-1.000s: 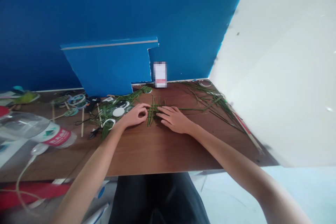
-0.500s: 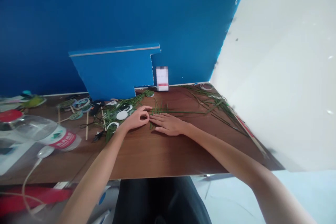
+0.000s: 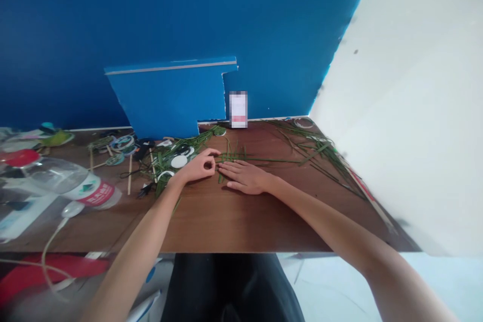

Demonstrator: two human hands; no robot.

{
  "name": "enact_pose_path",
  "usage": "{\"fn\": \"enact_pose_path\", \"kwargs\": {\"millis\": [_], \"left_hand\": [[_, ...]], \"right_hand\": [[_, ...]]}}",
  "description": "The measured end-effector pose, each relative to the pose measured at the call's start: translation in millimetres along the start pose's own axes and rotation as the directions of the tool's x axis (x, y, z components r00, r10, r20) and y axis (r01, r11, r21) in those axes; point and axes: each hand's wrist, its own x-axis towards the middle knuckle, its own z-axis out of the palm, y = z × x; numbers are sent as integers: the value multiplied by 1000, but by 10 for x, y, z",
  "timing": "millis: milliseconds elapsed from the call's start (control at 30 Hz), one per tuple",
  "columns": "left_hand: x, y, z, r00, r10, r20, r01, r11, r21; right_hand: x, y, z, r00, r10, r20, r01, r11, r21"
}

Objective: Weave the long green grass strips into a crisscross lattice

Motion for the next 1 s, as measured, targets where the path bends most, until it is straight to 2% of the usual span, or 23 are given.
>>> {"fn": "enact_pose_path", "kwargs": {"millis": [133,300,467,700,1000], "left_hand": [[-19,-74,-40,1000,-17,-20,17,1000,23],[-23,-94,-25,995,48,-84,-43,997,59],[-26,-1,-15,995,86,-45,-81,990,112],[3,94,-51,992,119,-52,-104,968,230],[22,89,-13,998,63,-1,-60,951,302]], "right_hand": [[-8,8,12,1000,-12,-20,12,1000,7],[-4,21,26,1000,-6,-22,6,1000,9],[4,31,34,1000,2,-1,-2,1000,22],[-4,9,3,1000,11,7,-12,999,34],[-4,12,25,1000,6,-11,-6,1000,28]]}}
